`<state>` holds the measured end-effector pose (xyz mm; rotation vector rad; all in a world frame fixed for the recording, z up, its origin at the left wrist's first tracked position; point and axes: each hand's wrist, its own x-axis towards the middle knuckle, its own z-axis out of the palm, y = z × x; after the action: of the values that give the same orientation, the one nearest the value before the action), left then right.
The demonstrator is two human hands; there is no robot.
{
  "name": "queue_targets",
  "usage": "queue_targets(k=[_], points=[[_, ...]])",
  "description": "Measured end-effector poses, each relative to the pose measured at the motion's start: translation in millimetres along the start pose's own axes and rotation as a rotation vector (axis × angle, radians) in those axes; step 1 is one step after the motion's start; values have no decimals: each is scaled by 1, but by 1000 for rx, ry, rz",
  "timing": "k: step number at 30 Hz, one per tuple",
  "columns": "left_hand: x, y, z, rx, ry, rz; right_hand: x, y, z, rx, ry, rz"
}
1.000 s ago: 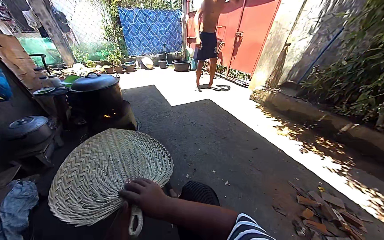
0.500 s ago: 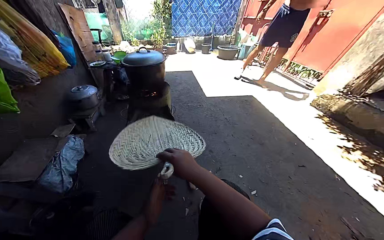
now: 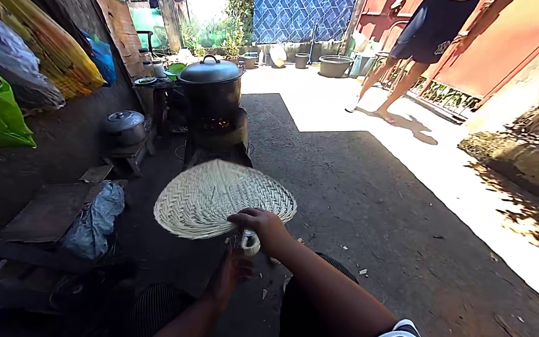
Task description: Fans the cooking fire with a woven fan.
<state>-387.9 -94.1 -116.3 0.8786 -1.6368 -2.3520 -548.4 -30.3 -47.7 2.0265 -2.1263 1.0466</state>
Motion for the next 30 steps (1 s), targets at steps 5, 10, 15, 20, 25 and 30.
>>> queue_targets(k=[5, 10, 15, 20, 25, 30], points=[[14, -3, 5, -71, 205, 46, -1, 10, 14, -94, 171, -90], [17, -2, 8, 5, 160, 86, 2, 8, 7, -3, 80, -93], [16, 0, 19, -35, 139, 114, 6, 6, -4, 21, 64, -142], [20, -3, 14, 89, 149, 169, 10, 9, 0, -98, 271, -197], [15, 1, 5, 86, 177, 156, 9, -3, -12, 9, 73, -120], [14, 2, -1, -41, 170, 124, 15, -9, -10, -66, 102, -150]])
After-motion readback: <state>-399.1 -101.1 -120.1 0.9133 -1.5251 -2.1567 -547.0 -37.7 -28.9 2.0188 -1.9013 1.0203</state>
